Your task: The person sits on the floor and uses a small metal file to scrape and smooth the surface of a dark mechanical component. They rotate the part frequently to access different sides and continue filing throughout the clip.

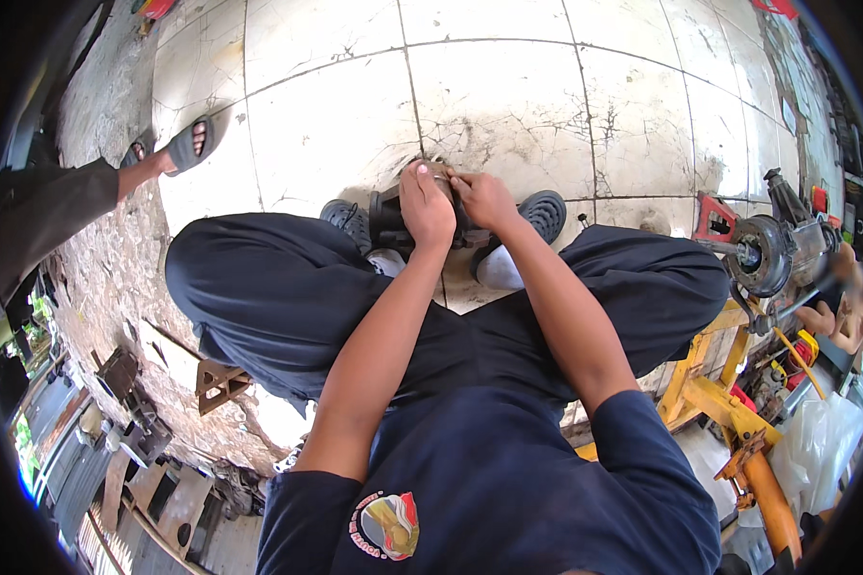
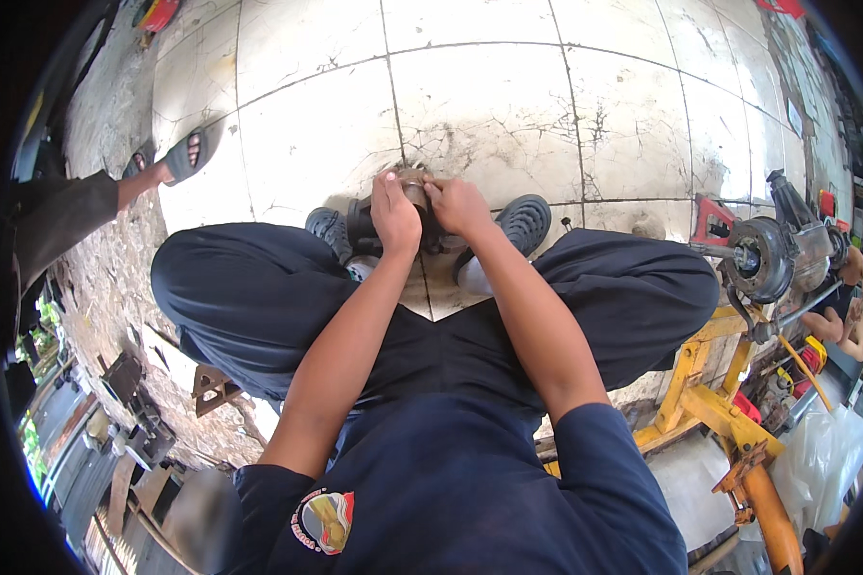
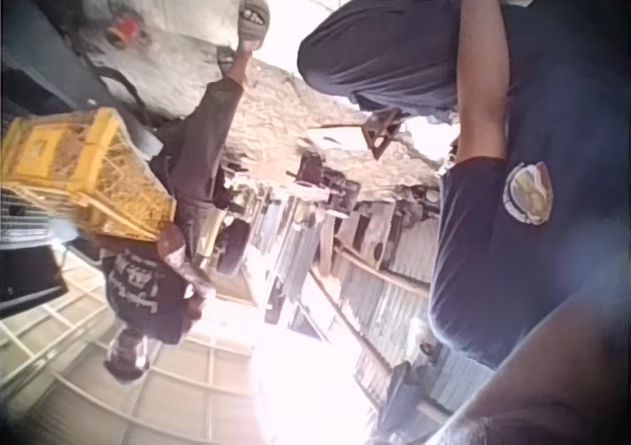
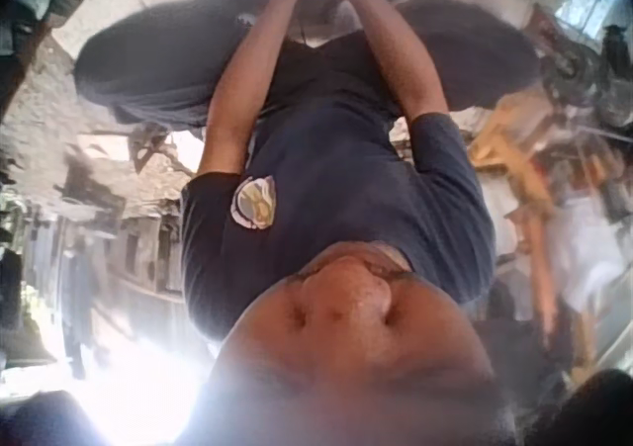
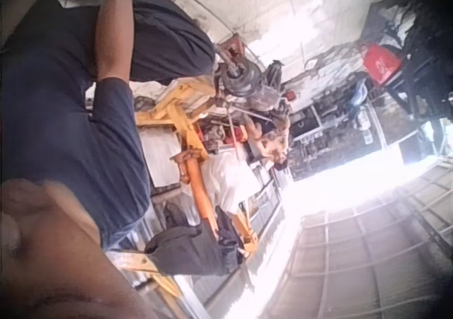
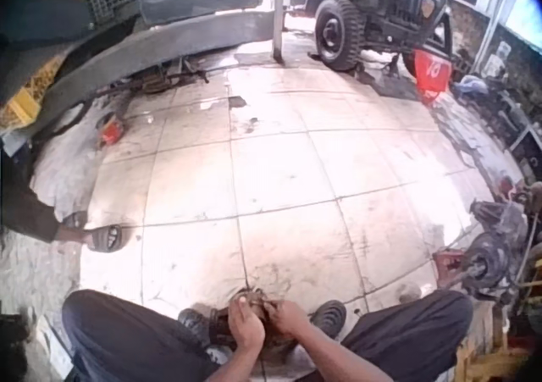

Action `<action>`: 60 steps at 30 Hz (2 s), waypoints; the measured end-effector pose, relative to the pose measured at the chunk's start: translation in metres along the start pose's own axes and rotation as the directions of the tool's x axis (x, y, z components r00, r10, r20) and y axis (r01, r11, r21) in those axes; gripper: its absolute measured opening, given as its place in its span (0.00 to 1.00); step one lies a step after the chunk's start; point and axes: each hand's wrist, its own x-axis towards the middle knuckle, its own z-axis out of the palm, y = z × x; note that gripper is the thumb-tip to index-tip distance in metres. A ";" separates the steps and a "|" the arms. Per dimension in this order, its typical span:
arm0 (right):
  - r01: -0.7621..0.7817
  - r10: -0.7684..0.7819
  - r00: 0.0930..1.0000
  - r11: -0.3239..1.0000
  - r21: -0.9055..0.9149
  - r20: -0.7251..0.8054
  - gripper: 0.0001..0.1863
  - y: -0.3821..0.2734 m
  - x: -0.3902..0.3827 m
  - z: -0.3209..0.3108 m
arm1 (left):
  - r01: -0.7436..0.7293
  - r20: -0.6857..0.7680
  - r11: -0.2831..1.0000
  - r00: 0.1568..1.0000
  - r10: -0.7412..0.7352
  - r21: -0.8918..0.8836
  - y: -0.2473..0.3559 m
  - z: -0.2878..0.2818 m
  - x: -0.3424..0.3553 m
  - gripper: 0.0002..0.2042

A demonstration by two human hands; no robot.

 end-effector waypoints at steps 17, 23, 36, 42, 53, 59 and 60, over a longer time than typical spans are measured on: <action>0.263 -0.257 0.964 0.961 -0.088 0.072 0.19 -0.017 0.003 -0.003 | -0.068 -0.120 0.964 0.988 0.102 0.258 -0.030 -0.002 -0.018 0.24; 0.076 -0.061 0.995 0.976 -0.205 0.080 0.19 -0.024 0.025 -0.001 | 0.010 -0.111 0.996 0.994 0.000 0.088 -0.031 -0.007 -0.009 0.27; 0.079 -0.080 0.988 0.997 0.010 0.132 0.19 -0.033 -0.035 -0.024 | -0.006 -0.149 0.999 0.989 0.014 0.053 -0.056 0.000 0.010 0.22; 0.059 -0.062 0.998 0.995 0.083 0.026 0.19 -0.035 -0.028 -0.010 | -0.085 -0.172 0.987 0.979 0.109 0.139 -0.053 0.005 0.009 0.21; -0.090 0.108 0.976 0.991 0.104 -0.190 0.22 -0.046 -0.084 0.011 | -0.068 -0.173 0.989 0.981 0.090 0.133 -0.053 0.001 0.009 0.22; -0.291 0.318 0.948 0.877 0.382 -0.009 0.24 -0.036 -0.062 0.024 | 0.008 -0.097 0.997 0.995 -0.001 0.071 -0.039 -0.002 0.007 0.23; -0.303 0.326 0.945 0.841 0.449 0.026 0.25 -0.037 -0.064 0.023 | 0.012 -0.108 0.999 0.994 -0.007 0.044 -0.036 -0.003 0.006 0.24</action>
